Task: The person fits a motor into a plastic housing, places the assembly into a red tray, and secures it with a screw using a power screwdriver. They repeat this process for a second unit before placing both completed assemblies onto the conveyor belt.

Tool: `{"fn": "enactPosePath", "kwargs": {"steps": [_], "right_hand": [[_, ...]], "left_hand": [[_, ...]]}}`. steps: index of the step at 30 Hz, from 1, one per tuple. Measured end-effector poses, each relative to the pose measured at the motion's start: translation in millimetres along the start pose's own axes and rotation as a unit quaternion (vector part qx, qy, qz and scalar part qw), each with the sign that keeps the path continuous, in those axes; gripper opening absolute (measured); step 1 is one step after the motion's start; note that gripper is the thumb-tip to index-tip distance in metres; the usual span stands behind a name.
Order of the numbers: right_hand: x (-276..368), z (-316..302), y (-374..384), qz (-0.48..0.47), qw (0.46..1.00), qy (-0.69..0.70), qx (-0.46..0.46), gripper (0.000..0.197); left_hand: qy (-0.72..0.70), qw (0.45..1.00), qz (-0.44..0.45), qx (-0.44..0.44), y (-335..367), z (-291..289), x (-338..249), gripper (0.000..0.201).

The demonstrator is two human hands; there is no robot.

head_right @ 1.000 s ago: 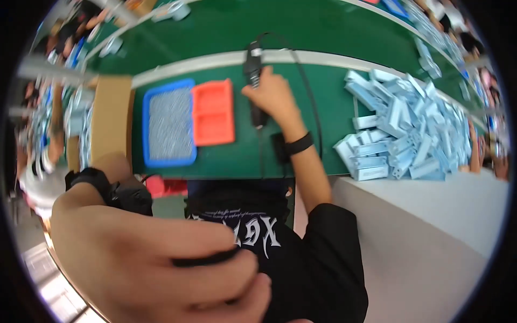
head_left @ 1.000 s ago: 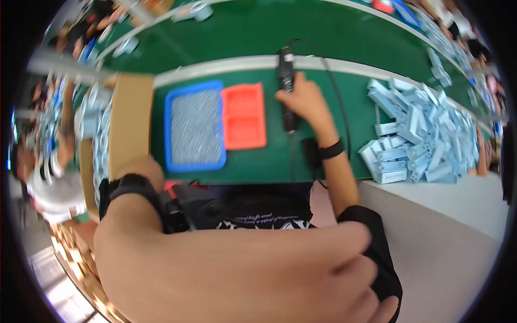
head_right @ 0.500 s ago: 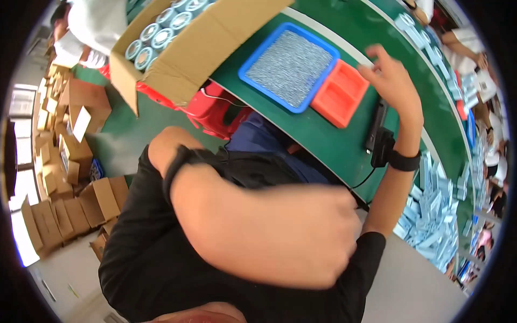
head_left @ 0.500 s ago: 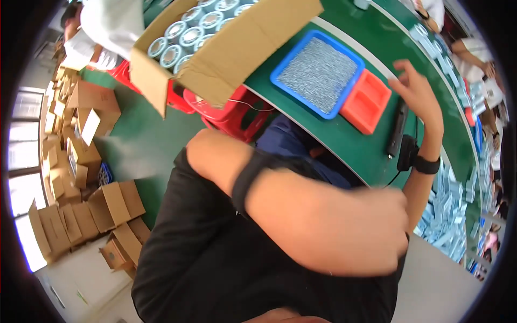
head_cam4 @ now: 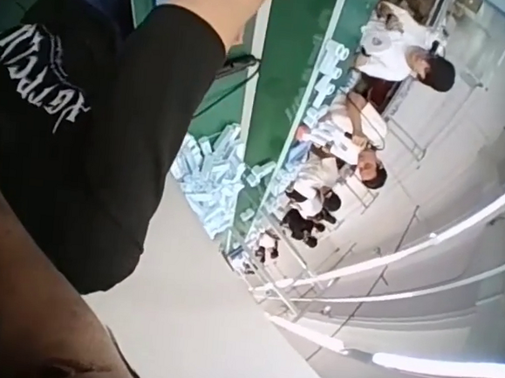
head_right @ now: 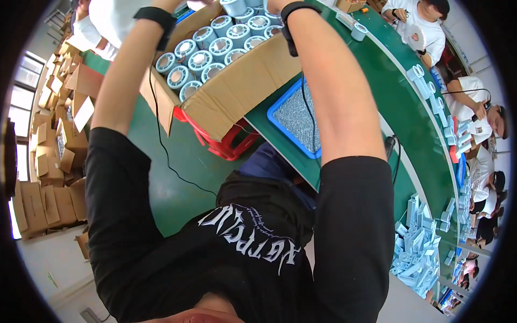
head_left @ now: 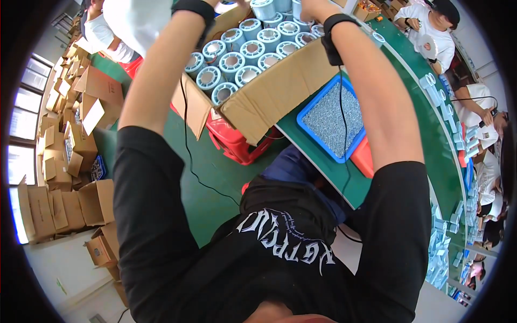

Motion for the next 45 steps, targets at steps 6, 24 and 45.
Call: {"fn": "enactPosePath", "kwargs": {"steps": [6,24,45], "right_hand": [[64.3,-33.3,11.5,0.087,0.982,-0.159,0.051,0.060],[105.1,-89.2,-337.2,0.394,0.842,-0.081,0.360,0.056],[106.3,-47.0,-384.5,0.374,0.920,0.110,0.034,0.048]], "left_hand": [[0.000,0.996,-0.072,-0.058,-25.3,3.8,-50.3,0.042],[-0.356,0.861,0.015,-0.362,-166.8,-50.8,-219.9,0.058],[-0.622,0.736,0.254,0.081,-81.0,150.5,-381.8,0.047]]}}
Point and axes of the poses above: each hand's wrist, its own y-axis towards the middle knuckle, its own z-axis out of the palm, x = y × z, the point moved 1 cm from there along y, towards the middle knuckle
